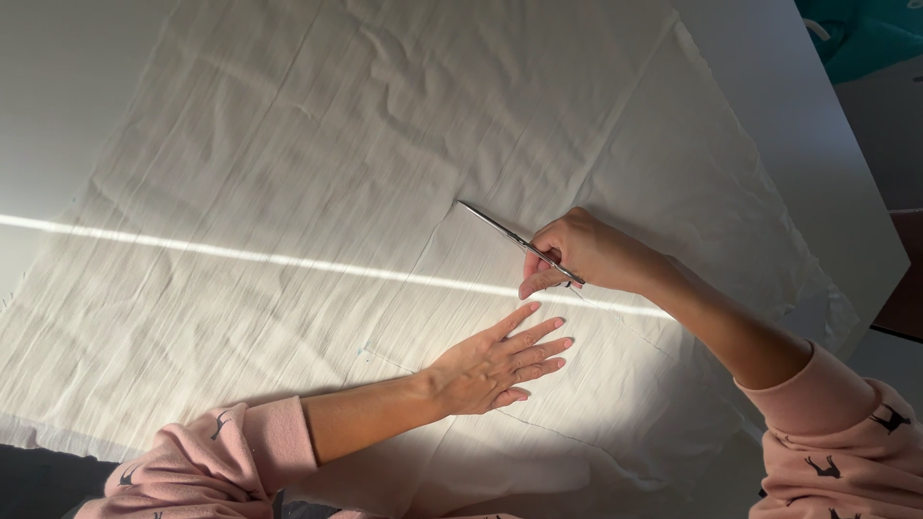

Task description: The person uses shears to cut a large piece of white fabric laid out on a white table. They follow pre-drawn lines on the fabric, cutting along the edges to separate sections. The person adjusts the fabric and repositions the shears multiple times to complete the cuts.

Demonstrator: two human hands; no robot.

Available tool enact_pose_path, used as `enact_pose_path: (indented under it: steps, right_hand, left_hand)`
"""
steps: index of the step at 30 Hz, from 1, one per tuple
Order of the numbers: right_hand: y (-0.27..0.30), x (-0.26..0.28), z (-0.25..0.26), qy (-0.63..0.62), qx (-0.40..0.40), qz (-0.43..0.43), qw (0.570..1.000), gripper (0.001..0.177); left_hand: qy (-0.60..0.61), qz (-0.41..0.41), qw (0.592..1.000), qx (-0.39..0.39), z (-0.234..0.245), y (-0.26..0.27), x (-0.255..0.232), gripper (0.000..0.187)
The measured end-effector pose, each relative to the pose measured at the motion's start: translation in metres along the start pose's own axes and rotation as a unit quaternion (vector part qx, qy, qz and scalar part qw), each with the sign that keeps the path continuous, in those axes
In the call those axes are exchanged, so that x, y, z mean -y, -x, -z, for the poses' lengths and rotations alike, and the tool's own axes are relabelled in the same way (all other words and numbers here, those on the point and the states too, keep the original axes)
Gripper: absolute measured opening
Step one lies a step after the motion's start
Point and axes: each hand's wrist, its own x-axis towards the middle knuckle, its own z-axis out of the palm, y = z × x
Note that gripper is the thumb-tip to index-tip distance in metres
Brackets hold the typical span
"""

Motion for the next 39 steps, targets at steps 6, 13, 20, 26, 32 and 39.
enact_pose_path:
  steps: [6, 13, 20, 26, 32, 39]
  right_hand:
    - [-0.005, 0.005, 0.004, 0.014, 0.021, 0.028, 0.999, 0.032]
    - [-0.006, 0.003, 0.004, 0.014, 0.017, 0.047, 0.999, 0.032]
    - [-0.008, -0.002, 0.005, 0.043, 0.010, 0.064, 0.997, 0.033]
    - [-0.009, -0.001, 0.001, 0.046, 0.003, 0.078, 0.996, 0.036]
    - [-0.008, -0.006, -0.003, 0.060, -0.013, 0.091, 0.994, 0.035]
    - [-0.003, -0.004, 0.003, 0.122, -0.039, 0.110, 0.986, 0.042]
  left_hand:
    - [0.003, 0.006, 1.000, 0.006, 0.004, 0.001, 0.001, 0.061]
    - [0.008, -0.011, 1.000, 0.000, 0.001, 0.000, -0.002, 0.061]
    - [0.003, -0.010, 1.000, 0.005, 0.004, -0.001, 0.001, 0.062]
    - [-0.003, -0.015, 1.000, 0.006, 0.003, 0.001, 0.000, 0.062]
    - [0.004, -0.029, 1.000, -0.004, 0.001, 0.000, 0.001, 0.062]
    - [0.001, -0.039, 0.999, -0.009, 0.002, 0.000, -0.002, 0.061]
